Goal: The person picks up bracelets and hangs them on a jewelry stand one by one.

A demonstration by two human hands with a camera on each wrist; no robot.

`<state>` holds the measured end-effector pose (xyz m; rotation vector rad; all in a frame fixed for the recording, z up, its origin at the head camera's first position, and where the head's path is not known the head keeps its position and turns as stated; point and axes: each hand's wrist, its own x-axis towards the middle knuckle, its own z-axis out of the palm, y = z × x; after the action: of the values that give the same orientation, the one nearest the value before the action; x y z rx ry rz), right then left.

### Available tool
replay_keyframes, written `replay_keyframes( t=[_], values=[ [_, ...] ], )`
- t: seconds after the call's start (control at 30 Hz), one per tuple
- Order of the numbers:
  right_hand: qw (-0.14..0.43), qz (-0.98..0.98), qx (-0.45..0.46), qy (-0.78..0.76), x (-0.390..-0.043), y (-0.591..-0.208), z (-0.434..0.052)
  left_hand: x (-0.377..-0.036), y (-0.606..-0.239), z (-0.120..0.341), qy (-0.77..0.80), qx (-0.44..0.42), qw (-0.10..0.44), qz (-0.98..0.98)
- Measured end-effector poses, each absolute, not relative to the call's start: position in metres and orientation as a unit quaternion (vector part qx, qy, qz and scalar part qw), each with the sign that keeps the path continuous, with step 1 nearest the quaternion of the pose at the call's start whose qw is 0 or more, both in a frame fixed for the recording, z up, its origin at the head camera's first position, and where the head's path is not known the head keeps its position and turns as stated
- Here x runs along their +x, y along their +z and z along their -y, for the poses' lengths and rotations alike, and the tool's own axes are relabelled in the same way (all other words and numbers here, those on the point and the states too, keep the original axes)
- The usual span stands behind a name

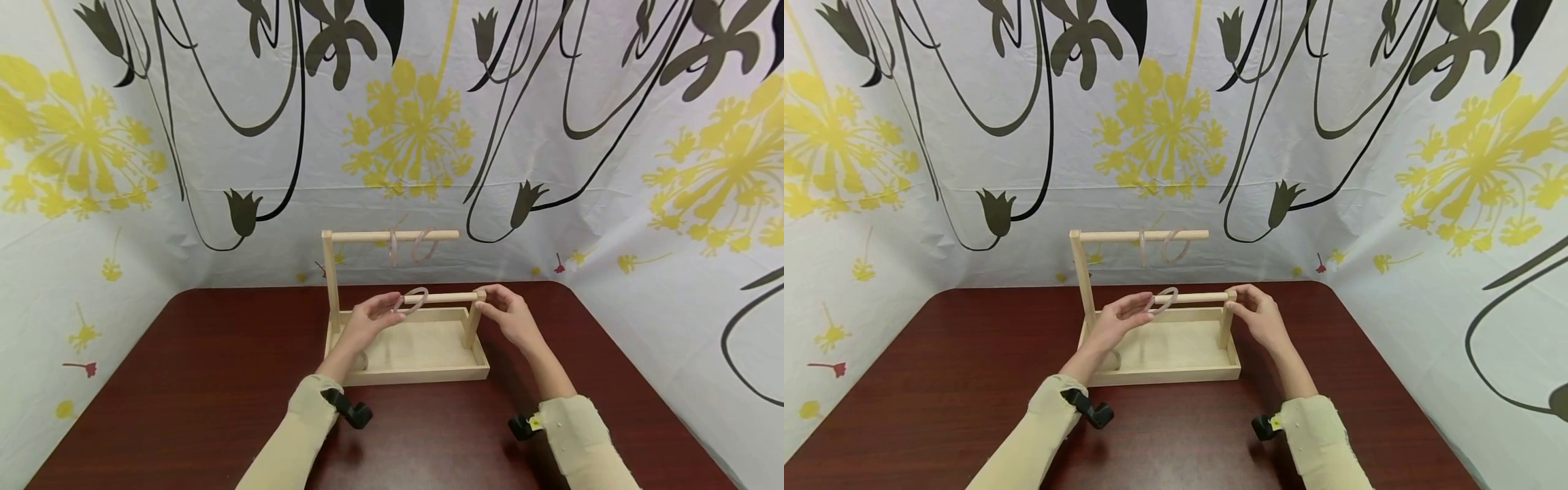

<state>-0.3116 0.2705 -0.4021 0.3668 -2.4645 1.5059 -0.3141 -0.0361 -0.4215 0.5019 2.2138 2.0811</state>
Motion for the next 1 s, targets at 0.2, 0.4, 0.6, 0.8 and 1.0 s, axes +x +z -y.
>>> replay_keyframes(
  t=[0.2, 0.4, 0.6, 0.8, 1.0],
  values=[
    [0.12, 0.841, 0.127, 0.513, -0.313, -0.403, -0.271, -0.312, -0.423, 0.028, 0.675, 0.165, 0.028, -0.719],
    [0.123, 0.836, 0.131, 0.519, -0.314, -0.404, -0.27, -0.314, -0.427, 0.019, 0.681, 0.16, 0.029, -0.714],
    [0.125, 0.836, 0.132, 0.518, -0.312, -0.403, -0.269, -0.315, -0.429, 0.012, 0.684, 0.147, 0.033, -0.714],
    [0.127, 0.839, 0.128, 0.514, -0.31, -0.401, -0.269, -0.314, -0.43, 0.006, 0.688, 0.135, 0.05, -0.712],
    [0.126, 0.836, 0.129, 0.519, -0.31, -0.4, -0.269, -0.312, -0.43, 0.001, 0.681, 0.146, 0.054, -0.716]
  ],
)
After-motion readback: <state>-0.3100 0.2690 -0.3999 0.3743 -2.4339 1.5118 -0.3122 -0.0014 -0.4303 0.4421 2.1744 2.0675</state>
